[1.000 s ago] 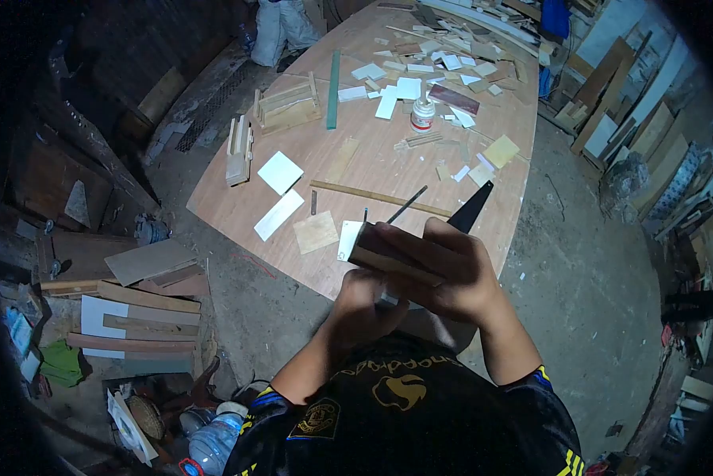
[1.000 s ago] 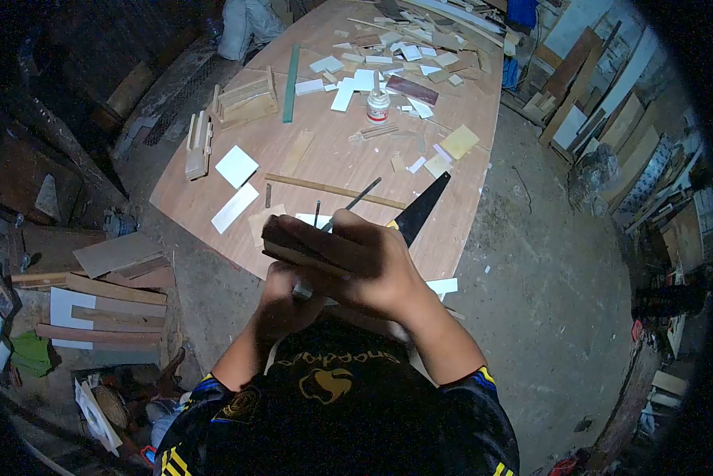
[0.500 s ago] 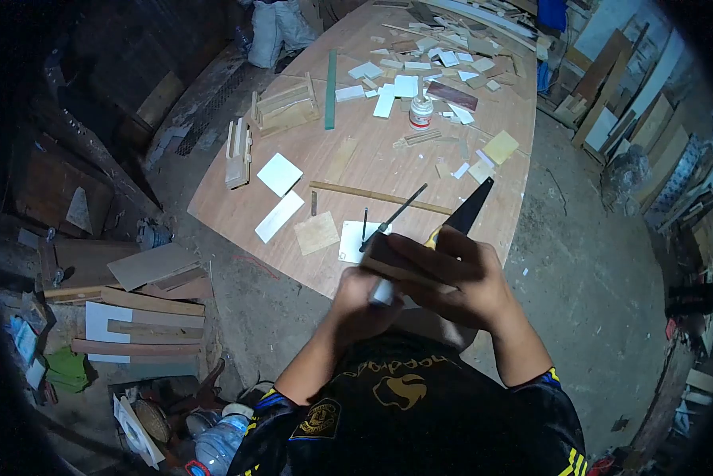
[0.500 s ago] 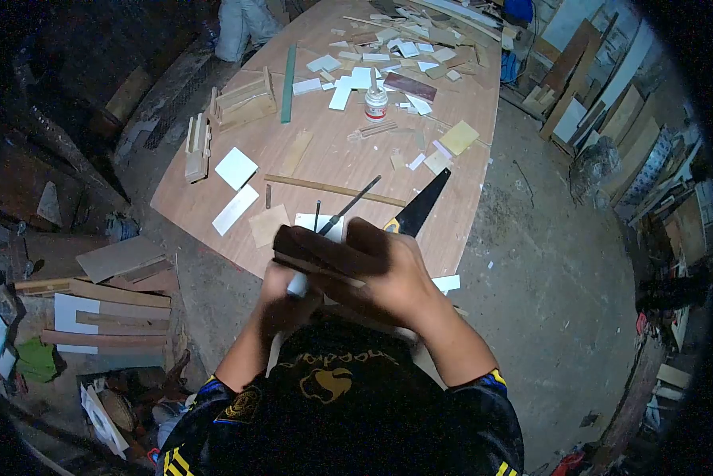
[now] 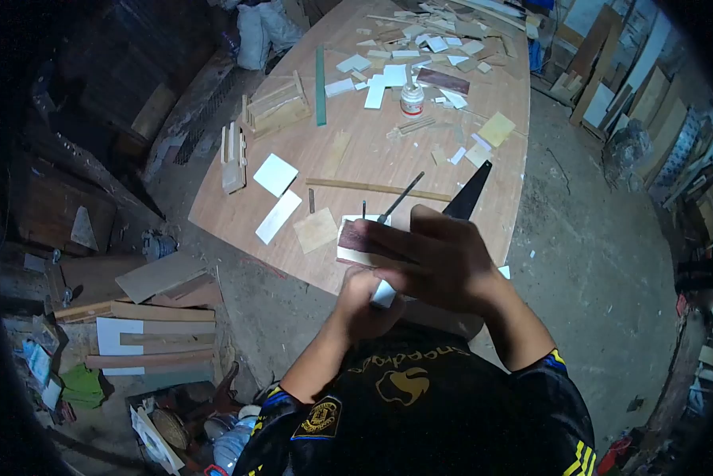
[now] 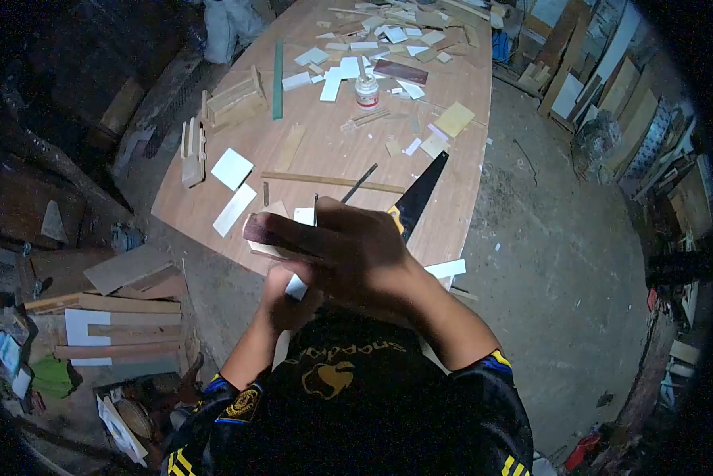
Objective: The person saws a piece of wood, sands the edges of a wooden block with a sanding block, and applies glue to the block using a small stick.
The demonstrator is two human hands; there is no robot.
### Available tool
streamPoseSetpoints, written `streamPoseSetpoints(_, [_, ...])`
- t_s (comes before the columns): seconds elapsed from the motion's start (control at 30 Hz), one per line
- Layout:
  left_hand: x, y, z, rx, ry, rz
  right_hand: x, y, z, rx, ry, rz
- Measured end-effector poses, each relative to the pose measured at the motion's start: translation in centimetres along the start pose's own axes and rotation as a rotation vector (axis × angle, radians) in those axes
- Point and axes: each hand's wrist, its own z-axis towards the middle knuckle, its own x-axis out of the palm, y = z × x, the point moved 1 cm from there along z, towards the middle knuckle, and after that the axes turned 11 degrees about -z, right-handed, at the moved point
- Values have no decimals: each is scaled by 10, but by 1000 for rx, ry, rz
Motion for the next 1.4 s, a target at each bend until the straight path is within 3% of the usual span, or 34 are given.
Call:
streamPoseSetpoints(0.1, [-5,-2,7,139,36,20,3,-4,-5,-13,-25,4])
streamPoseSetpoints(0.17, [-5,-5,7,-245,-189,-660,-1,-4,-7,-13,-26,7])
streamPoseSetpoints(0.2, [1,-9,9,-147,-197,-427,-2,-3,-9,-3,-18,12])
streamPoseSetpoints(0.23, [1,-5,7,-160,-201,-432,-2,-1,-8,3,-8,20])
streamPoseSetpoints(0.3, [1,10,9,186,46,23,-1,-2,0,18,-5,59])
streamPoseSetpoints(0.33, [1,13,7,33,-29,-294,5,-5,1,-25,-34,20])
streamPoseSetpoints(0.37, [0,15,8,40,-19,-290,4,-6,0,-23,-44,12])
streamPoseSetpoints(0.43, [1,9,5,-294,-214,-726,3,-3,-4,1,-51,18])
streamPoseSetpoints(0.5, [3,-18,18,-230,-257,-846,-1,-3,-7,11,-41,32])
streamPoseSetpoints(0.57, [5,-8,15,-493,-242,-1363,0,-2,-8,30,-26,50])
streamPoseSetpoints(0.6, [6,-4,14,-493,-242,-1363,2,-3,-2,28,-3,39])
streamPoseSetpoints(0.7, [7,0,13,265,43,60,5,-5,2,29,-3,11])
streamPoseSetpoints(0.73, [4,2,14,302,91,97,4,-6,-1,26,-4,18])
streamPoseSetpoints(0.77, [6,2,12,302,91,97,3,-5,-5,21,1,28])
streamPoseSetpoints(0.83, [9,3,10,-335,-288,-590,-1,-6,-13,16,6,34])
streamPoseSetpoints(0.87, [7,-2,11,-372,-286,-593,-3,-6,-14,14,9,38])
streamPoseSetpoints(0.9, [8,2,9,-381,-294,-597,-4,-4,-13,15,18,46])
streamPoseSetpoints(0.97, [10,6,10,114,-51,-206,-6,-3,-5,29,-8,91])
streamPoseSetpoints(1.1, [9,-9,15,-21,94,-49,-4,-33,-6,88,195,-14])
streamPoseSetpoints(1.17, [11,-18,11,-86,85,-178,-16,-64,5,-21,-373,-81])
streamPoseSetpoints(1.23, [1,-16,14,-160,-62,-615,-37,-50,8,366,-497,540])
streamPoseSetpoints(1.3, [-4,-21,17,-84,-126,-672,-38,-37,4,384,-474,610])
streamPoseSetpoints(1.37, [-8,-19,18,-145,-75,-946,-28,-30,2,191,-327,444])
streamPoseSetpoints(1.4, [-6,-20,18,-158,-99,-1020,-26,-24,-1,230,-267,481])
